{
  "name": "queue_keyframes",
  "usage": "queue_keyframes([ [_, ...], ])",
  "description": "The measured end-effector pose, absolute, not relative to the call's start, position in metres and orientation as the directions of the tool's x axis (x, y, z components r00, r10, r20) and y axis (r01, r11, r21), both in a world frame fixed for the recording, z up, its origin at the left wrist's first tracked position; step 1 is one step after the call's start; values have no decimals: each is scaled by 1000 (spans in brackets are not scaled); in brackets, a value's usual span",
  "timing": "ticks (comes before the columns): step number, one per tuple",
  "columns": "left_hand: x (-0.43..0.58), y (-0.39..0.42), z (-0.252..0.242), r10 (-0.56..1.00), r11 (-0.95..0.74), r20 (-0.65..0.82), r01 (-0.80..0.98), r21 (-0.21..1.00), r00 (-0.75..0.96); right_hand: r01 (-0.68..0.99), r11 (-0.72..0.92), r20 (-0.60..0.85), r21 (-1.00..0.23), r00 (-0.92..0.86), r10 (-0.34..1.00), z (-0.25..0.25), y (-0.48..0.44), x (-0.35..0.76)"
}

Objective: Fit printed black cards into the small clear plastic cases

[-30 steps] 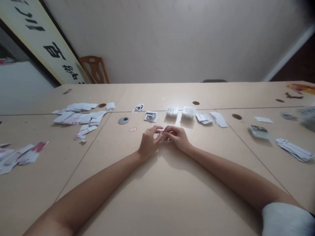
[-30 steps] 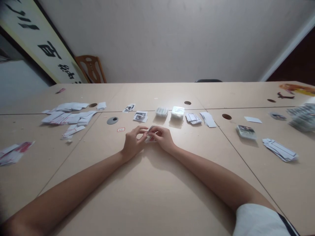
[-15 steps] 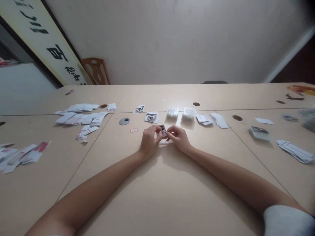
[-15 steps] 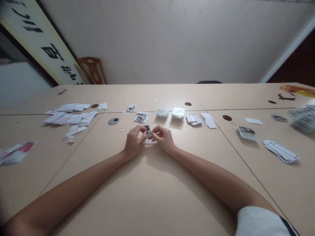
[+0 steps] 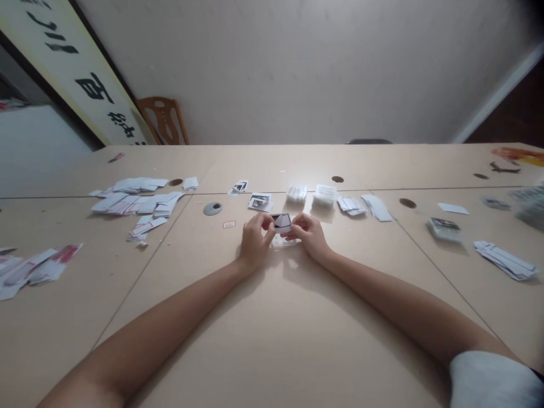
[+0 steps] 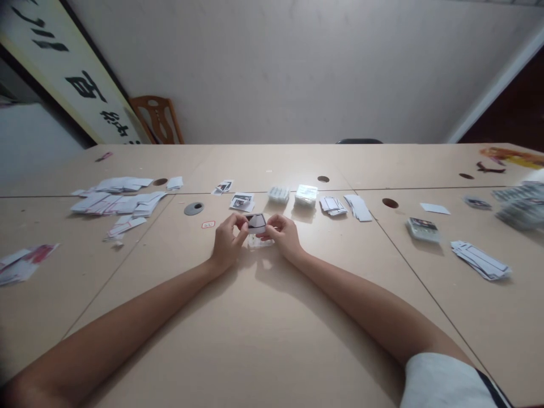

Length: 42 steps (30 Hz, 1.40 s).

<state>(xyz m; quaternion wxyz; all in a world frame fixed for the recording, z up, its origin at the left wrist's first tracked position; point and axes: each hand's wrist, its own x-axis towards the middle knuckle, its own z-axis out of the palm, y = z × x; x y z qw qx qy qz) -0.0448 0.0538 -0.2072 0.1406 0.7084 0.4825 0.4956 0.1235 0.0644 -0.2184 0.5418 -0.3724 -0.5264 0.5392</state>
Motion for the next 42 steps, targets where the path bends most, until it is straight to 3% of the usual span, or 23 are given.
queue_keyframes([
  [16,-57,77,-228,885,-332,418,350,876,-207,-298,64,55,-952,38,998,-223,71,124],
  [42,-58,82,-229,903,-236,295,212,948,-312,-270,75,33,-960,154,987,-219,71,127],
])
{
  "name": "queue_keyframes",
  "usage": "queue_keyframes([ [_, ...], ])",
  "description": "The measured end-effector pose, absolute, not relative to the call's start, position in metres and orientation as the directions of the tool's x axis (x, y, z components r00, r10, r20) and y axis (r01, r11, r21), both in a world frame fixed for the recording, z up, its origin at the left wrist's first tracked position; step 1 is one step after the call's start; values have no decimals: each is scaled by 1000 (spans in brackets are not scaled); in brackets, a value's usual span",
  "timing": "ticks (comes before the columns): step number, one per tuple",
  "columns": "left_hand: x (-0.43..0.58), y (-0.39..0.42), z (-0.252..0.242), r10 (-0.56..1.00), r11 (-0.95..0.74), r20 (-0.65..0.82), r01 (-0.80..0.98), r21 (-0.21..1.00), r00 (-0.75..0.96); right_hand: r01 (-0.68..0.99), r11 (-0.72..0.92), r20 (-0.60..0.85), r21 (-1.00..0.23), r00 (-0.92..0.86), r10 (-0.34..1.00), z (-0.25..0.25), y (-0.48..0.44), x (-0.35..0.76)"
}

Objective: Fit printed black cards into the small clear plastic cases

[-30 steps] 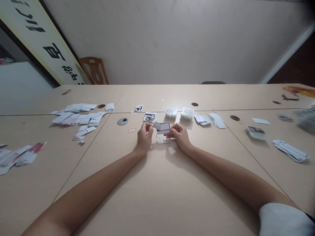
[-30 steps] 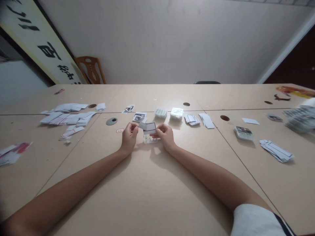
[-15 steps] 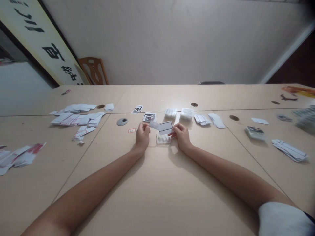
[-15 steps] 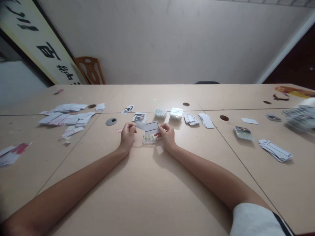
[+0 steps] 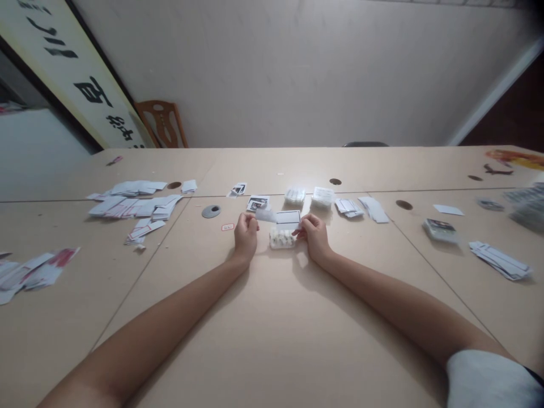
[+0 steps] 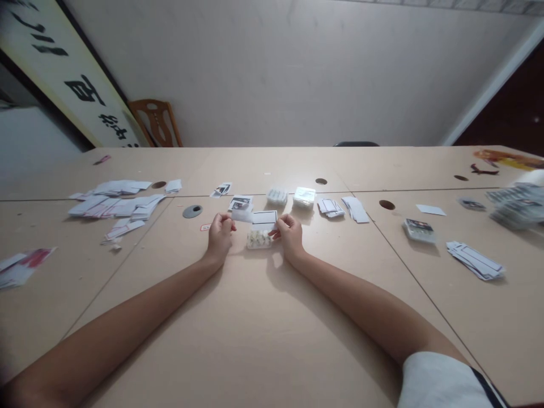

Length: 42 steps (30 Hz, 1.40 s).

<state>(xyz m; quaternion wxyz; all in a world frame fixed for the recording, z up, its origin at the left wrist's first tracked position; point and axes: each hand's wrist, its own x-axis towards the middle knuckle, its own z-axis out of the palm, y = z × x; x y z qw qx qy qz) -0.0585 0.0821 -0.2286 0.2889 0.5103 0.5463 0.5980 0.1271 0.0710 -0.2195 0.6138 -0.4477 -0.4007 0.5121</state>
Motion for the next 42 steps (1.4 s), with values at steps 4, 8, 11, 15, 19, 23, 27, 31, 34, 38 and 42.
queue_keyframes([
  [4,-58,82,-229,907,-235,289,200,951,-308,-263,82,39,-961,164,986,-220,71,127],
  [8,-58,82,-229,907,-232,281,187,955,-314,-261,86,41,-961,171,984,-221,72,128],
  [11,-59,83,-231,903,-229,275,173,958,-328,-261,90,42,-961,182,982,-222,73,129],
  [15,-60,86,-234,899,-245,286,159,956,-332,-227,127,79,-965,211,974,-224,73,131],
  [19,-60,88,-234,900,-261,298,156,953,-318,-160,233,164,-959,354,921,-221,77,137],
  [23,-58,87,-231,906,-256,291,148,955,-308,-124,310,201,-943,532,823,-215,90,155],
  [27,-56,85,-225,911,-250,280,135,959,-304,-228,292,68,-929,671,739,-209,112,185],
  [31,-55,83,-221,909,-254,280,122,960,-309,-356,228,-111,-906,721,684,-215,127,213],
  [34,-54,82,-218,910,-251,276,118,961,-310,-409,194,-185,-891,720,668,-225,130,225],
  [38,-54,81,-216,914,-251,275,117,961,-299,-443,156,-228,-883,695,682,-231,132,233],
  [42,-54,79,-215,914,-260,285,123,958,-288,-438,130,-234,-890,681,694,-228,131,235],
])
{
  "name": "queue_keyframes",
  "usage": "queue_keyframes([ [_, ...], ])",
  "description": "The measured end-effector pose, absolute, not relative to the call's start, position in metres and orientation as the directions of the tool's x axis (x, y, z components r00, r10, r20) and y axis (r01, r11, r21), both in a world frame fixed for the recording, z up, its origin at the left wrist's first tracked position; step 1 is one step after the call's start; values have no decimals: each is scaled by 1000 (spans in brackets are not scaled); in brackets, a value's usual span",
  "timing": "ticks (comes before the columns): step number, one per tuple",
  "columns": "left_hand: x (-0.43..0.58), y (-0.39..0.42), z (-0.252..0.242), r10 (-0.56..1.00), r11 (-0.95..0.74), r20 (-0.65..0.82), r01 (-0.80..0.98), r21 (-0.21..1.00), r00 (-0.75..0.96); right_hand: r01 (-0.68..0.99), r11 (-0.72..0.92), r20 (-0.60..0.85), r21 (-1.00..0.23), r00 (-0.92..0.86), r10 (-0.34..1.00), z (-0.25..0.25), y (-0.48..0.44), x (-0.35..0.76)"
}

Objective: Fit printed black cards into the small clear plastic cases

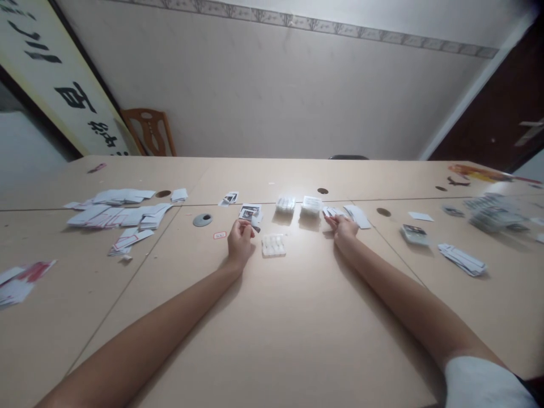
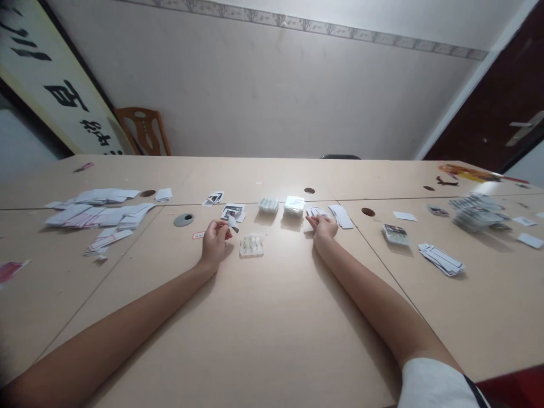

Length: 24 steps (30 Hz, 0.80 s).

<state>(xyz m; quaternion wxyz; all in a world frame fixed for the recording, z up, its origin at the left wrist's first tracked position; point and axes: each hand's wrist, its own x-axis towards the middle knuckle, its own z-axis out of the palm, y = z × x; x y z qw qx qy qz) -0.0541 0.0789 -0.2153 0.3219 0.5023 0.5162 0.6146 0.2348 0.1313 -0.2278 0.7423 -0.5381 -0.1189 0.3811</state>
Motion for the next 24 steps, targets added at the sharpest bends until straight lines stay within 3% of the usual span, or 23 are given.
queue_keyframes([
  [6,-54,80,-217,909,-291,323,155,944,-265,-305,185,-80,-934,685,724,-216,107,216],
  [9,-53,80,-219,904,-313,351,184,932,-245,-213,308,115,-927,620,776,-203,91,197],
  [11,-53,79,-220,900,-330,374,211,920,-224,-193,381,262,-904,456,851,-197,83,181],
  [13,-53,77,-221,896,-349,398,243,905,-197,-225,279,230,-934,220,948,-196,78,164],
  [16,-52,74,-221,886,-376,434,295,879,-165,-279,8,21,-960,-44,999,-202,76,140],
  [18,-52,71,-221,877,-392,457,329,859,-149,-320,-72,-37,-945,-113,993,-206,79,126],
  [24,-50,63,-216,843,-471,537,425,773,-42,-447,-124,-33,-886,-206,978,-212,90,108],
])
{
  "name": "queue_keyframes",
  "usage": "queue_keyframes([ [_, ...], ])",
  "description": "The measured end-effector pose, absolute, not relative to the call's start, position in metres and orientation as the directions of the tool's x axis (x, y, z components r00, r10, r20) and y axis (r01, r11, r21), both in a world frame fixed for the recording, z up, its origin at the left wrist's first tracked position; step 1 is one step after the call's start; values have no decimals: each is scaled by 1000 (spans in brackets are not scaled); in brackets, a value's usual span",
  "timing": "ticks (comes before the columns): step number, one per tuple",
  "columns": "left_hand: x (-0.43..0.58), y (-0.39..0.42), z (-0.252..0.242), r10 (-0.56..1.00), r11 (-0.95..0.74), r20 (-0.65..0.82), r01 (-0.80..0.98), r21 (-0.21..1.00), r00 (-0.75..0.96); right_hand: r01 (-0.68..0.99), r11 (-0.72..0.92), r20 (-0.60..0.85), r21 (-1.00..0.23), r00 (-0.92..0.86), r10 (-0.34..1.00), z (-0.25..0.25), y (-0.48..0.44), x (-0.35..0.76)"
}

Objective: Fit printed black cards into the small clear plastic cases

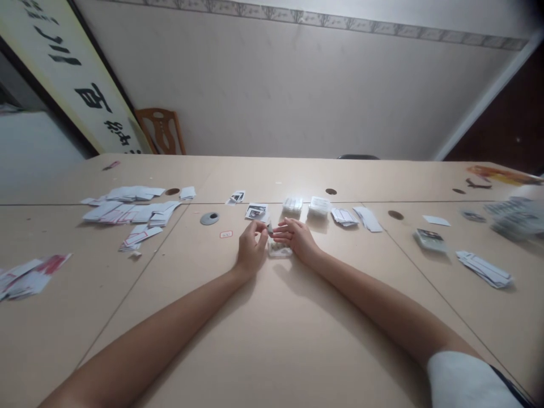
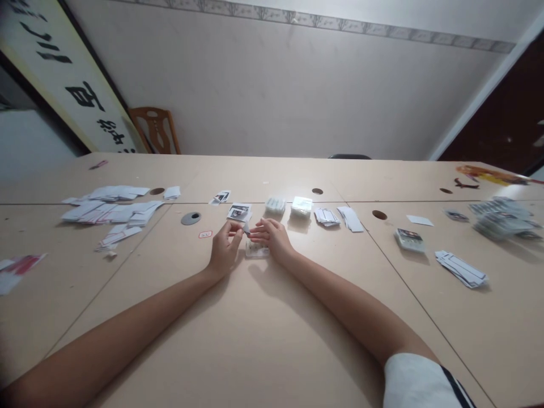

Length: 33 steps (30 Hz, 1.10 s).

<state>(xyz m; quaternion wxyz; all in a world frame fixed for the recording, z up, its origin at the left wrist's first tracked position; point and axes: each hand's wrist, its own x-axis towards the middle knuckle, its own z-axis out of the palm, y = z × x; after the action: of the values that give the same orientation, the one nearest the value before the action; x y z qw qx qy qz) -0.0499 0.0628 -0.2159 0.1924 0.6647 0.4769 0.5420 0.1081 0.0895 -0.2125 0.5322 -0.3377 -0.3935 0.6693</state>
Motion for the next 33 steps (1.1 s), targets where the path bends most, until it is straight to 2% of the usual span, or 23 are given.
queue_keyframes([
  [8,-46,58,-211,789,-562,603,539,628,119,-521,-101,29,-848,-235,971,-219,89,110],
  [18,-44,49,-206,769,-601,588,598,530,252,-531,-93,30,-843,-218,975,-222,91,111],
  [22,-44,50,-205,800,-563,557,597,572,221,-560,-89,3,-824,-160,987,-224,94,111],
  [29,-55,72,-215,891,-379,454,597,707,28,-518,10,11,-856,0,1000,-224,93,110],
  [33,-58,78,-222,927,-307,374,608,732,18,-508,23,1,-861,43,999,-224,93,111],
])
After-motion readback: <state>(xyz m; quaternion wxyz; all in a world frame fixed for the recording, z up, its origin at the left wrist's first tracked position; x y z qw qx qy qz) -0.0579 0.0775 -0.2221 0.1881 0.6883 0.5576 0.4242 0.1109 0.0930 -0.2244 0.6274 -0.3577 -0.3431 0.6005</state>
